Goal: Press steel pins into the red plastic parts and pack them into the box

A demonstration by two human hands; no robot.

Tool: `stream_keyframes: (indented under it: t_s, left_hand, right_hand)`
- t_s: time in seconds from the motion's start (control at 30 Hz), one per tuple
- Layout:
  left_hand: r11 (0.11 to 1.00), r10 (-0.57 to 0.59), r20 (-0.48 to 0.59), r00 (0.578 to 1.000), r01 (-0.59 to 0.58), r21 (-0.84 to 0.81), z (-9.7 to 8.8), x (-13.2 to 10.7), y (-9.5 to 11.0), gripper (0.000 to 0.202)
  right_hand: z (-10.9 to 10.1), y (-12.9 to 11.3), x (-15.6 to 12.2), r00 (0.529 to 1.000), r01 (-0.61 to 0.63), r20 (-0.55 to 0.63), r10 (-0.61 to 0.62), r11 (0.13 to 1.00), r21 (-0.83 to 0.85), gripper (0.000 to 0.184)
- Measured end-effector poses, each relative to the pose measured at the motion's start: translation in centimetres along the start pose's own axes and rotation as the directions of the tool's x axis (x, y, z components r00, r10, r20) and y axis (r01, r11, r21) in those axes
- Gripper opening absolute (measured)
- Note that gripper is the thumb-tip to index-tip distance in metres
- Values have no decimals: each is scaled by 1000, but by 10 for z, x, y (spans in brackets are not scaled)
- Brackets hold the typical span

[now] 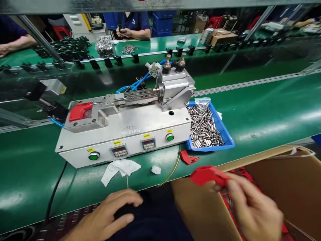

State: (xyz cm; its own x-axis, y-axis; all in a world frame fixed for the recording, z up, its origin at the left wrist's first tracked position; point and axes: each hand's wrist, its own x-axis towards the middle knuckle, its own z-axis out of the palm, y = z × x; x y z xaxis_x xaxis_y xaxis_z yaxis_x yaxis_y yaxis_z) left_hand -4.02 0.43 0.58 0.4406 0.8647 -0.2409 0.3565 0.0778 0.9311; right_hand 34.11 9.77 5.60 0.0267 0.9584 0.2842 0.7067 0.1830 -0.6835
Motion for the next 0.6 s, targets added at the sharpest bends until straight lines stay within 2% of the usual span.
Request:
stream_keyframes:
  t_s: [0.03, 0.1, 0.13, 0.2, 0.23, 0.27, 0.3, 0.33, 0.37, 0.4, 0.47, 0.6]
  left_hand:
    - [997, 70, -30, 997, -72, -42, 6, 16, 7, 43]
    - [978, 179, -59, 982, -184, -97, 19, 42, 17, 60]
    - [973, 199, -53, 979, -204, -109, 26, 50, 19, 59]
    - [978, 172, -35, 984, -175, -111, 37, 52, 14, 40]
    - [985, 130, -41, 991, -134, -109, 40, 47, 7, 31]
    - [990, 79, -65, 995, -86, -114, 42, 40, -3, 26]
    - [991, 22, -101, 995, -35, -133, 43, 32, -14, 24]
    - [986, -41, -151, 988, 15, -169, 42, 23, -26, 24]
    - [974, -105, -204, 973, 59, -220, 40, 14, -38, 26]
    - [956, -172, -265, 949, 95, -278, 36, 6, -47, 29]
    - [910, -296, -386, 874, 134, -393, 29, -6, -61, 34]
    - [826, -460, -544, 702, 113, -553, 20, -11, -65, 50]
  right_hand:
    - [13, -14, -8, 982, 126, 132, -132, 991, 51, 23]
    - [38, -41, -18, 873, 316, 326, -363, 930, 189, 21]
    - [48, -52, -20, 814, 341, 410, -411, 910, 235, 23]
    - [60, -65, -17, 698, 361, 542, -468, 883, 299, 28]
    - [61, -66, -12, 669, 341, 583, -461, 888, 310, 30]
    - [60, -65, -7, 683, 307, 589, -432, 902, 305, 32]
    - [56, -61, -1, 731, 257, 567, -380, 923, 288, 33]
    - [52, -57, 5, 800, 199, 513, -310, 944, 262, 33]
    - [49, -52, 9, 866, 138, 443, -233, 962, 237, 32]
    - [48, -48, 12, 909, 81, 384, -162, 972, 219, 30]
    - [58, -41, 12, 922, 20, 374, -98, 978, 208, 23]
    - [111, -38, -5, 869, 67, 464, -170, 971, 230, 27]
